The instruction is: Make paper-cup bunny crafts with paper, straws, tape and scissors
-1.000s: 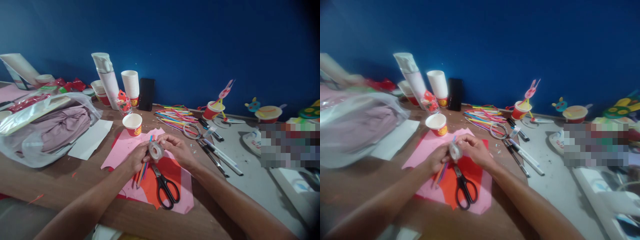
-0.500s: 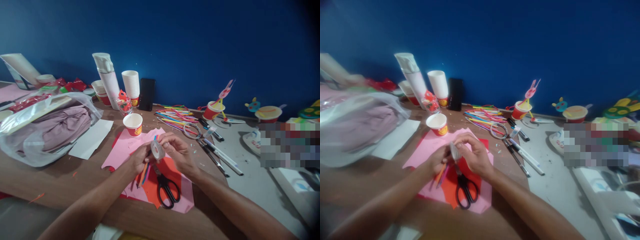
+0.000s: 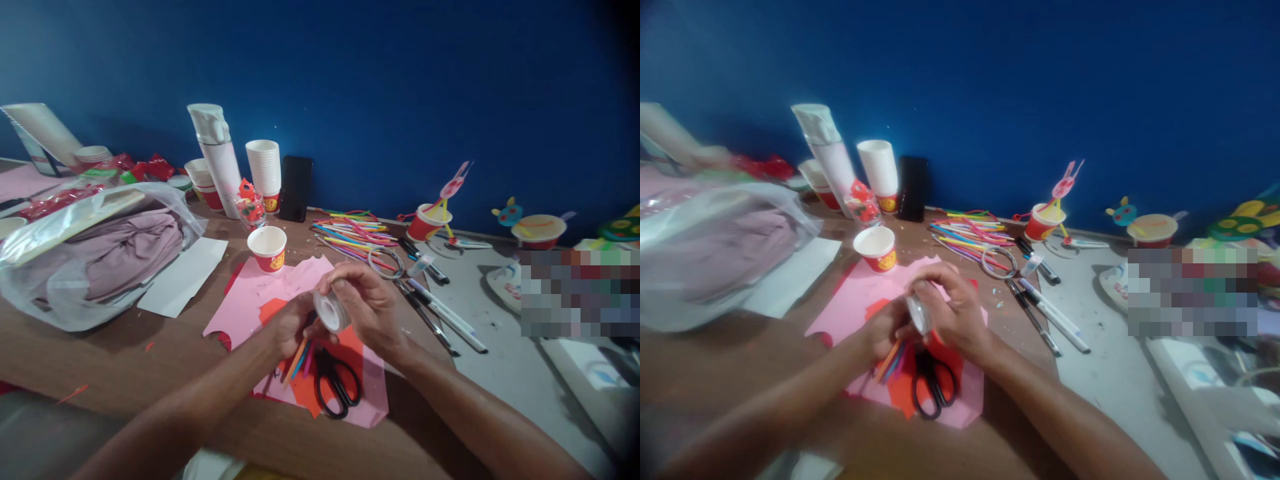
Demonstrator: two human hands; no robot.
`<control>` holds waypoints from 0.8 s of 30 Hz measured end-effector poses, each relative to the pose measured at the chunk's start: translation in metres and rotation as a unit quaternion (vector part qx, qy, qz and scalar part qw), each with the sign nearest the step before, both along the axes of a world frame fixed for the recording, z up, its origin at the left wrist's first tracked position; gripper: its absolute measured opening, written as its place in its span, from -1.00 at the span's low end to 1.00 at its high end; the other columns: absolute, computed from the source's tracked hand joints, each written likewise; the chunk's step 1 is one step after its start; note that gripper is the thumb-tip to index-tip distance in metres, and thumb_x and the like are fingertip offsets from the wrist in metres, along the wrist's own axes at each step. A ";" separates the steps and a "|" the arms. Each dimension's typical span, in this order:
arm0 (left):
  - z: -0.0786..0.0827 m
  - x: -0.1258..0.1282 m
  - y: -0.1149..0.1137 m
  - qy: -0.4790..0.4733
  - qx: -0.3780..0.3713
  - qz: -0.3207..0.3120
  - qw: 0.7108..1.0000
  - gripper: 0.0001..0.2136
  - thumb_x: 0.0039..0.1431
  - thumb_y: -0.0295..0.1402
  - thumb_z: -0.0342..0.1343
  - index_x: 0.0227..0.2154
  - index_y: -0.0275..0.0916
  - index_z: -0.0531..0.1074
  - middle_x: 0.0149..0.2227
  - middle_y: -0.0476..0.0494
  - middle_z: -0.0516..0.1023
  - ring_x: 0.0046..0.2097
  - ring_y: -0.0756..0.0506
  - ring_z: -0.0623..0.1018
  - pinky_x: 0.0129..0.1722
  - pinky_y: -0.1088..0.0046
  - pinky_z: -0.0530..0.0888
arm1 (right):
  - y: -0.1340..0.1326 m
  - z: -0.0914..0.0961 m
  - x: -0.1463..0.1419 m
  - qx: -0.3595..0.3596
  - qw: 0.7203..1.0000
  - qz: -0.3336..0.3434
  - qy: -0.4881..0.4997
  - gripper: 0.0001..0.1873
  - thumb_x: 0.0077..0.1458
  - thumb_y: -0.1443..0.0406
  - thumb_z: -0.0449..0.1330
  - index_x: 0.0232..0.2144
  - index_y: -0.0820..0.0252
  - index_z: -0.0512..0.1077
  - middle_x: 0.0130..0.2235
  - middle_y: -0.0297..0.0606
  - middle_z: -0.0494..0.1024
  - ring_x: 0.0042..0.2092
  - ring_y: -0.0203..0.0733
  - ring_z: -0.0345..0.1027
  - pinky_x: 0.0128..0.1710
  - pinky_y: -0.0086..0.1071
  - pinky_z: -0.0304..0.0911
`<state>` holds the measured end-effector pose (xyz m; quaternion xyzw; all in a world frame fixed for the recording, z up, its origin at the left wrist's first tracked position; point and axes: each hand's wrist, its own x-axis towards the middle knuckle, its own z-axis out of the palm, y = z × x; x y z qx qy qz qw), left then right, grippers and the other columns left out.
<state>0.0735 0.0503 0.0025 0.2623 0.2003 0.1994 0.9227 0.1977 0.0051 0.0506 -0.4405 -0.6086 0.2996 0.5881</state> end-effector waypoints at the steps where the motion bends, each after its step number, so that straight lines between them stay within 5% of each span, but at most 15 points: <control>1: -0.001 0.000 0.001 0.018 0.013 0.005 1.000 -0.74 0.05 -0.26 0.06 -0.63 -0.31 0.30 -0.85 0.09 0.14 -0.74 0.04 0.31 -0.66 0.55 0.38 | 0.002 0.002 0.003 -0.004 1.000 -0.005 0.014 -0.89 0.15 0.32 0.05 -0.38 0.12 0.36 -0.38 -0.31 0.43 -0.34 -0.26 0.32 -0.33 -0.35 0.26; 5: 0.001 0.000 0.007 0.076 0.099 0.120 0.985 -0.86 0.04 -0.30 0.09 -0.44 -0.29 0.35 -0.69 0.06 0.33 -0.61 0.01 0.41 -0.57 0.50 0.43 | 0.010 0.005 0.014 -0.023 1.000 -0.012 0.014 -0.91 0.14 0.29 0.06 -0.38 0.13 0.36 -0.39 -0.32 0.45 -0.35 -0.27 0.34 -0.35 -0.39 0.25; 8: 0.009 0.000 0.009 0.116 0.192 0.231 0.947 -0.87 0.03 -0.32 0.11 -0.42 -0.28 0.35 -0.50 0.00 0.45 -0.47 0.01 0.46 -0.43 0.51 0.43 | 0.013 0.002 0.015 -0.057 0.998 0.004 -0.011 -0.90 0.13 0.27 0.07 -0.37 0.15 0.36 -0.38 -0.31 0.46 -0.37 -0.29 0.35 -0.38 -0.42 0.25; 13: 0.021 0.003 0.001 0.185 0.303 0.270 0.895 -0.90 0.06 -0.35 0.08 -0.44 -0.28 0.38 -0.51 0.02 0.41 -0.44 0.03 0.39 -0.44 0.60 0.34 | 0.011 -0.007 0.003 -0.057 0.997 0.017 -0.058 -0.89 0.11 0.36 0.05 -0.39 0.14 0.37 -0.44 -0.38 0.45 -0.37 -0.32 0.34 -0.33 -0.45 0.23; 24: 0.012 0.007 -0.006 0.200 0.262 0.349 0.877 -0.91 0.10 -0.31 0.04 -0.43 -0.21 0.35 -0.51 0.06 0.36 -0.46 0.04 0.34 -0.47 0.60 0.31 | 0.005 -0.017 -0.008 0.068 0.988 -0.067 -0.118 -0.87 0.11 0.37 0.07 -0.32 0.06 0.38 -0.26 -0.29 0.47 -0.18 -0.17 0.33 -0.07 -0.20 0.15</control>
